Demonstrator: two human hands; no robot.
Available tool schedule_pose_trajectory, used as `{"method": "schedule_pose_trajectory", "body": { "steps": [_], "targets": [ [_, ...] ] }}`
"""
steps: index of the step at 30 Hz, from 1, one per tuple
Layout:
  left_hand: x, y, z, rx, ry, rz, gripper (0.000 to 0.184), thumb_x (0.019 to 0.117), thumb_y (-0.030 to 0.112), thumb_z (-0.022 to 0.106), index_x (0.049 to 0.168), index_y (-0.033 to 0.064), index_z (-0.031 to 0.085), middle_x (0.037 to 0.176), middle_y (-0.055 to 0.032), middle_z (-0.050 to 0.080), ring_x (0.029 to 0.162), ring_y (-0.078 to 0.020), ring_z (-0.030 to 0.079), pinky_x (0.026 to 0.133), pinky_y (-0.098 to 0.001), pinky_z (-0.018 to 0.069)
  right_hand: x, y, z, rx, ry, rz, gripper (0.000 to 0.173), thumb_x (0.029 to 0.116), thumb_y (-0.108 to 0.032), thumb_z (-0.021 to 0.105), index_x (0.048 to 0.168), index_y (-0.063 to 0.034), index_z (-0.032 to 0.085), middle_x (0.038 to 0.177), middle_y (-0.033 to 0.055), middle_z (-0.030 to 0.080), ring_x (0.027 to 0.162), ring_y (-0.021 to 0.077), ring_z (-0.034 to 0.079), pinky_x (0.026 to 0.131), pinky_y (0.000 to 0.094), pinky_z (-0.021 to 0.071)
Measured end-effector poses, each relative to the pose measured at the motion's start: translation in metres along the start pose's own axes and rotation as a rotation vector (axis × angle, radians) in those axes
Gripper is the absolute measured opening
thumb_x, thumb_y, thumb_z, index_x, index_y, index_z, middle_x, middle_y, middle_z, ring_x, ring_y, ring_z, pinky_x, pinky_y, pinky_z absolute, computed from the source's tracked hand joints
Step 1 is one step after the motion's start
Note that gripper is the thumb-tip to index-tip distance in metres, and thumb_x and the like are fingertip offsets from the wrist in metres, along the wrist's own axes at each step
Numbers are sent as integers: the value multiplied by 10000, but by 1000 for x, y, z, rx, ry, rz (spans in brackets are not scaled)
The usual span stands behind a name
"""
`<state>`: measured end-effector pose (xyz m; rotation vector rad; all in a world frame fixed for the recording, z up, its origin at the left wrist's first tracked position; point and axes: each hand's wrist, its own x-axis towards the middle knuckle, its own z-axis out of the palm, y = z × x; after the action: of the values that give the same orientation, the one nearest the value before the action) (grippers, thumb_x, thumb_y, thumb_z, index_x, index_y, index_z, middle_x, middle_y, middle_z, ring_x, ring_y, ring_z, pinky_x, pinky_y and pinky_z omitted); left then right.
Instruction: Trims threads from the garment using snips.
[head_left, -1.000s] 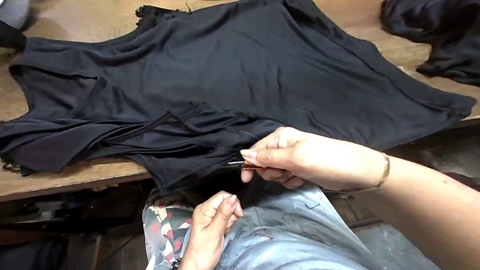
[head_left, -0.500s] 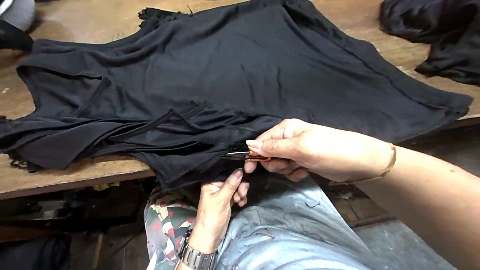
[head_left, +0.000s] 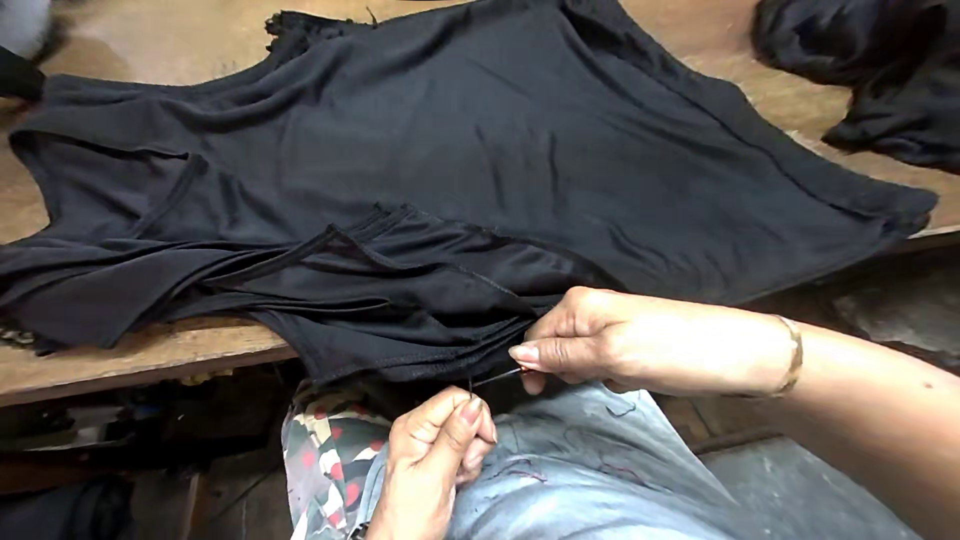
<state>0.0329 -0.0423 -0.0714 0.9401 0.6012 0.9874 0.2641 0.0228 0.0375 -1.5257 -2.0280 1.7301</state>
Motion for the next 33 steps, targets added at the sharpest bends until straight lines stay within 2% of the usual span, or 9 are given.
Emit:
{"method": "schedule_pose_trajectory", "body": {
  "steps": [5,13,16,18,20,23,26,28,33],
  "targets": [
    [-1,-2,4,6,31,8,313,1063,260,548,865,57,682,703,30,541,565,5,435,491,-156,344,1,4,5,113,6,34,401,1098,-256,478,868,-92,762,520,-19,500,403,41,390,385,187,292],
    [-2,-5,4,16,17,10,311,1066,241,540,855,55,673,703,27,541,563,0,433,493,-162,342,8,3,13,84,99,0,392,1081,-213,517,779,-99,740,505,-22,492,396,46,385,377,200,285],
    [-3,-7,2,93,-6,-35,316,1076,205,510,861,43,676,691,35,548,555,5,435,486,-155,342,9,5,17,54,157,-20,396,1080,-222,518,768,-117,738,506,-25,500,397,54,394,374,211,287],
    [-4,-6,-4,221,77,-113,294,1057,161,514,871,31,701,668,21,586,537,-10,484,474,-159,384,10,4,14,140,131,1,408,1097,-243,482,817,-98,741,510,-22,482,401,50,379,379,206,281],
    [-1,-5,-10,350,276,-154,143,980,132,631,955,24,721,755,-31,677,569,-69,574,490,-205,464,8,1,8,242,79,31,438,1117,-271,417,878,-80,730,519,-18,474,400,49,376,380,200,291],
    [6,0,-13,311,451,-55,385,823,129,825,1160,13,681,1005,-142,728,700,-196,687,570,-298,588,7,-2,4,359,43,49,468,1122,-293,378,873,-83,714,521,-22,454,406,39,365,385,187,279],
    [16,6,-8,99,439,68,215,833,40,806,1036,-7,750,946,-200,743,660,-191,691,599,-296,598,8,-4,2,403,36,60,473,1123,-302,372,877,-78,709,527,-21,450,409,34,369,385,180,282],
    [20,8,-4,62,446,78,58,874,19,759,921,-5,780,770,-167,718,581,-150,644,565,-272,565,8,-5,2,388,42,55,469,1123,-301,376,883,-76,711,528,-20,453,411,37,368,388,182,279],
    [1,4,-6,104,441,68,106,917,44,711,847,5,780,671,-98,688,563,-117,636,558,-249,564,9,-3,6,94,36,12,425,1108,-263,453,859,-86,749,539,-22,502,426,41,400,408,201,306]
  ]
}}
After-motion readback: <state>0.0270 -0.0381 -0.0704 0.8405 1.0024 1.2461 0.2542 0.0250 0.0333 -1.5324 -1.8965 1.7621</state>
